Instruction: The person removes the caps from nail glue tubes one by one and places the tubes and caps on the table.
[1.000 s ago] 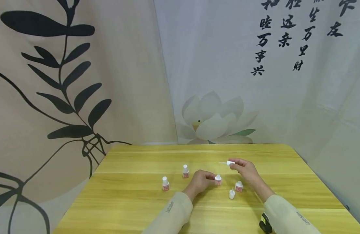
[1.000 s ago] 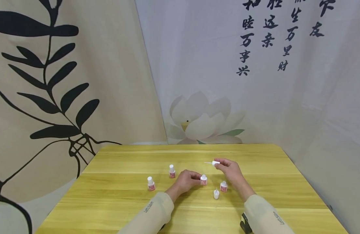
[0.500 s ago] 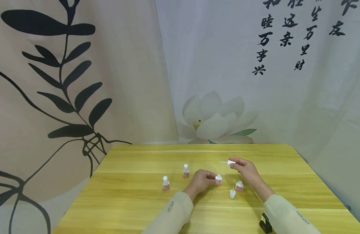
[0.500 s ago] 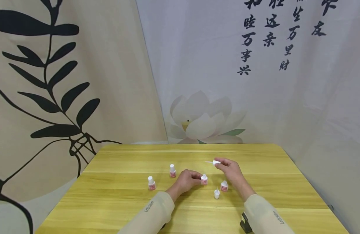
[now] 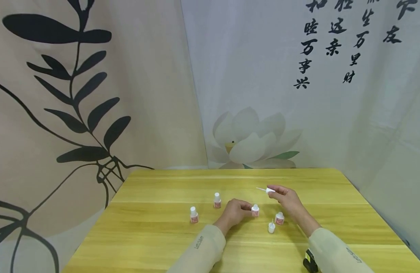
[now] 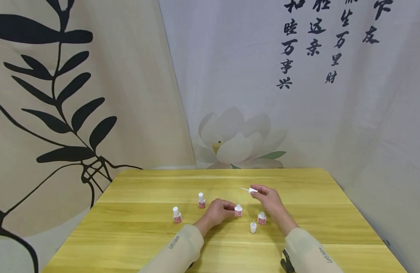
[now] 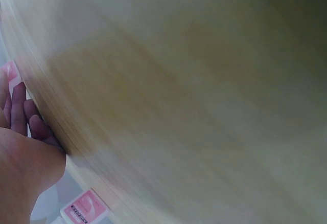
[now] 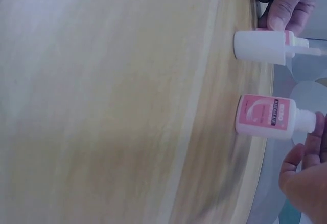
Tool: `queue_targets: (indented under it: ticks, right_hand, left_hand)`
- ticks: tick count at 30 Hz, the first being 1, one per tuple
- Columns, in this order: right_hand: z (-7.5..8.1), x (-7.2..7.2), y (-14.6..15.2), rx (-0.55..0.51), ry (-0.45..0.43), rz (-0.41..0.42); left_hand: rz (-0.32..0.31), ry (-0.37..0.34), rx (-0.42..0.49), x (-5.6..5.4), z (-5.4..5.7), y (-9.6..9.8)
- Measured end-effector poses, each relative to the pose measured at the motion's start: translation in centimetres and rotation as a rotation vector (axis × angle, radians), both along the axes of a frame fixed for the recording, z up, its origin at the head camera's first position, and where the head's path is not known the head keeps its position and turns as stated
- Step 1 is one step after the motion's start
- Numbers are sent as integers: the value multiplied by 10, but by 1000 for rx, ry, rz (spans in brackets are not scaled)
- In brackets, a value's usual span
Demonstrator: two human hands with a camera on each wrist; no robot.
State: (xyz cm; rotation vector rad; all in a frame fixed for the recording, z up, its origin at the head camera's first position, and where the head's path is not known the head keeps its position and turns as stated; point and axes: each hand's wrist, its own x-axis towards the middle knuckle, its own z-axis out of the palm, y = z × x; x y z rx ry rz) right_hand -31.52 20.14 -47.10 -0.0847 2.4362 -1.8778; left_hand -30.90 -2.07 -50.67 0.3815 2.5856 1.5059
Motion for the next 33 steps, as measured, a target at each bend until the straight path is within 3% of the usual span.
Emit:
queue_targets:
  ticks: [33]
  right_hand:
    - [-3, -1, -1, -9, -10, -2]
  left_hand:
    - [6, -19, 0, -1, -1, 1]
